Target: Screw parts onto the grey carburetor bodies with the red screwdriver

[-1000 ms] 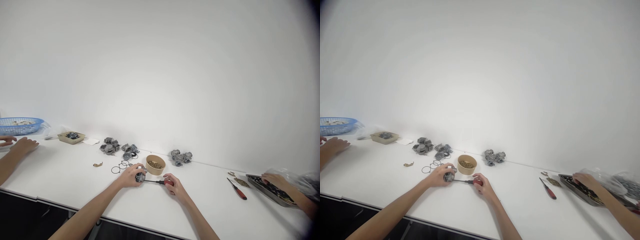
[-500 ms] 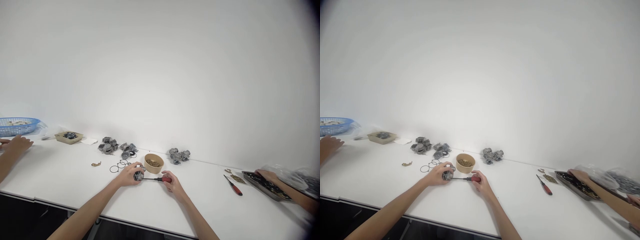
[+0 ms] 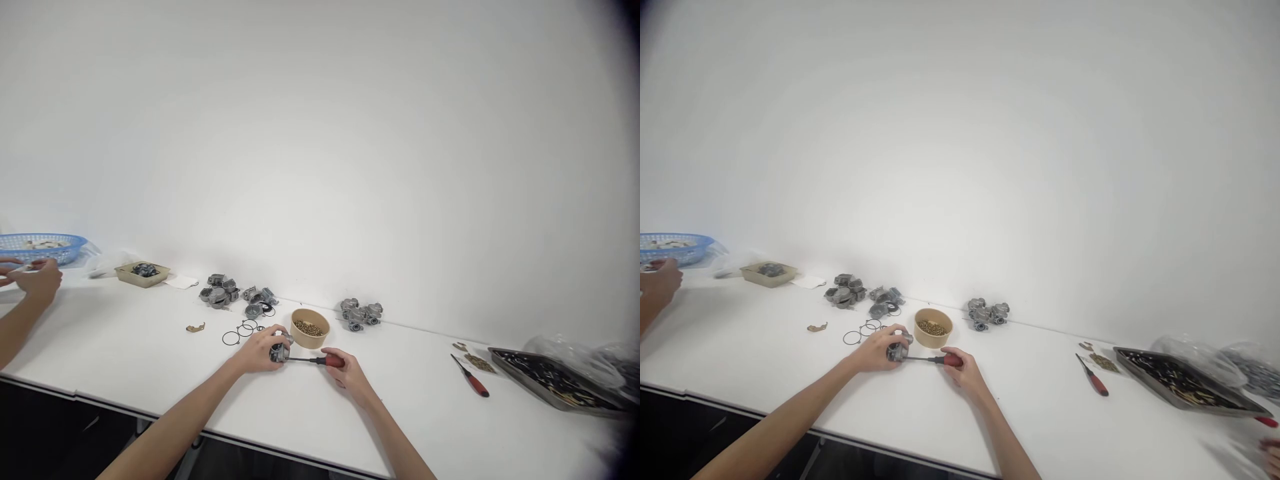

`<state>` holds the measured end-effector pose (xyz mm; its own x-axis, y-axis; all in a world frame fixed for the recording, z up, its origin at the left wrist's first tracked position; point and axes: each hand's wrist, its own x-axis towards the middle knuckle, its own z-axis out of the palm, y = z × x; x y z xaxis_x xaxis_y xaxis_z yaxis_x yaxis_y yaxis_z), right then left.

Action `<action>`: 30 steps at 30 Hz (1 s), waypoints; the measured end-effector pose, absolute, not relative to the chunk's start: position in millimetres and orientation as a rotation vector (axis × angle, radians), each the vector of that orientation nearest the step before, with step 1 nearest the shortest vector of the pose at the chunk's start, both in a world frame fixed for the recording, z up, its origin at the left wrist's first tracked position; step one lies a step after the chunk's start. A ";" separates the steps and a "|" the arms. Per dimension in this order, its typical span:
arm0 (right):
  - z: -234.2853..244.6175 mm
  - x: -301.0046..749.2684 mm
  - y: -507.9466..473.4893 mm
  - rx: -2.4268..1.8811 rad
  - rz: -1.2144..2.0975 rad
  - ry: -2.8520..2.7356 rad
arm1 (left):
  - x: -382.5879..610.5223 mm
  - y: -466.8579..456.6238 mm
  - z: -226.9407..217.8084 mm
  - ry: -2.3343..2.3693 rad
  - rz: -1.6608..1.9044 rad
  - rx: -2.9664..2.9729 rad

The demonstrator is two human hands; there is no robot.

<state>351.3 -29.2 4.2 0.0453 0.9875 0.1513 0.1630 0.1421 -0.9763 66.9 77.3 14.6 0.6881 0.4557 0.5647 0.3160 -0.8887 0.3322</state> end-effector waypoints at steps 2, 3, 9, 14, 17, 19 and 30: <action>4.1 351.4 -28.7 -1.238 0.994 -1.346 | 67.0 77.3 14.7 0.620 0.990 2.685; 4.3 351.5 -28.4 -1.236 1.006 -1.335 | 66.9 77.2 14.7 0.624 0.990 2.680; 2.8 353.1 -25.3 -1.182 1.008 -1.394 | 67.4 77.1 14.8 0.619 0.986 2.687; -0.8 353.6 -23.6 -1.281 0.989 -1.365 | 67.8 78.5 13.6 0.629 0.972 2.694; 1.3 352.1 -25.8 -1.239 0.982 -1.403 | 67.5 79.3 12.8 0.629 0.956 2.702; 3.3 350.9 -27.3 -1.212 0.992 -1.418 | 67.5 79.4 12.4 0.634 0.958 2.709; 2.9 354.8 -27.0 -1.188 1.057 -1.410 | 67.4 70.8 20.8 0.602 0.979 2.668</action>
